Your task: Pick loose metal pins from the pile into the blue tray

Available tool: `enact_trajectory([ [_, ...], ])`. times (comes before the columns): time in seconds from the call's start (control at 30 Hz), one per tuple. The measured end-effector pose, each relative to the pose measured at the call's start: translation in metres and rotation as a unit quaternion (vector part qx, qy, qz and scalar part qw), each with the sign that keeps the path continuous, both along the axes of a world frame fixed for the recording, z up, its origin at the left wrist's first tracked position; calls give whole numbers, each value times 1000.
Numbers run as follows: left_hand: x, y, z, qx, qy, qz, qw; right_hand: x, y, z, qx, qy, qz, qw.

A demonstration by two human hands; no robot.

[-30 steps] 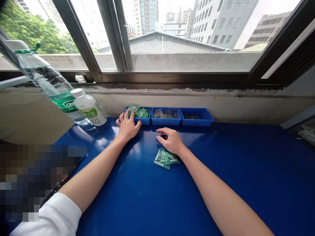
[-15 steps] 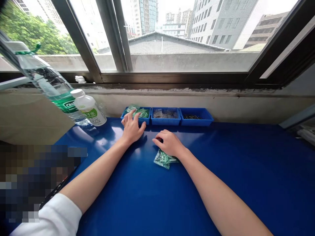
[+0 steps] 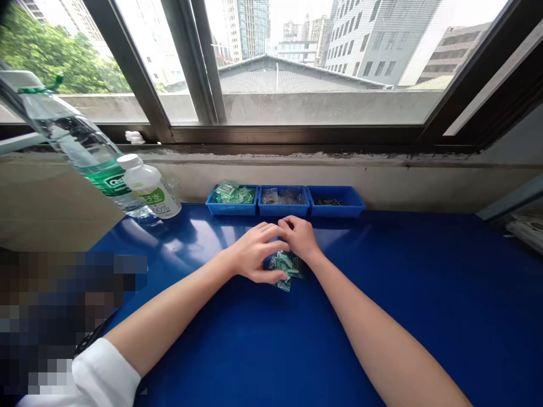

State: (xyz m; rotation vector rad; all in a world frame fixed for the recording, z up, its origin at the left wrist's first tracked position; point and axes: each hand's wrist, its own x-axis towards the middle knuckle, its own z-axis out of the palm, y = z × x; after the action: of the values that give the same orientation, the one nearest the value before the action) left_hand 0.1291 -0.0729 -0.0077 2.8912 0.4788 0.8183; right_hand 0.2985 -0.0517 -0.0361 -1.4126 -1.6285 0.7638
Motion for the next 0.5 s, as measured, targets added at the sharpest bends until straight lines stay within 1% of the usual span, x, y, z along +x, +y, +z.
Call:
enact_trajectory([
  [0.03, 4, -3, 0, 5, 7, -13, 1000, 2, 2, 0, -16, 64, -22, 998],
  [0.1, 12, -11, -2, 2, 40, -41, 998, 4, 7, 0, -39, 172, -64, 982],
  [0.17, 17, -17, -4, -7, 81, -56, 995, 7, 11, -1, -53, 240, -84, 966],
  [0.3, 20, -21, -8, -16, 140, -39, 989, 10, 15, -1, -64, 316, -91, 942],
  [0.4, 18, -19, -11, -16, 151, -29, 988, 10, 15, 0, -61, 352, -107, 928],
  [0.5, 14, -14, -13, -18, 149, -10, 989, 9, 14, 1, -50, 364, -127, 921],
])
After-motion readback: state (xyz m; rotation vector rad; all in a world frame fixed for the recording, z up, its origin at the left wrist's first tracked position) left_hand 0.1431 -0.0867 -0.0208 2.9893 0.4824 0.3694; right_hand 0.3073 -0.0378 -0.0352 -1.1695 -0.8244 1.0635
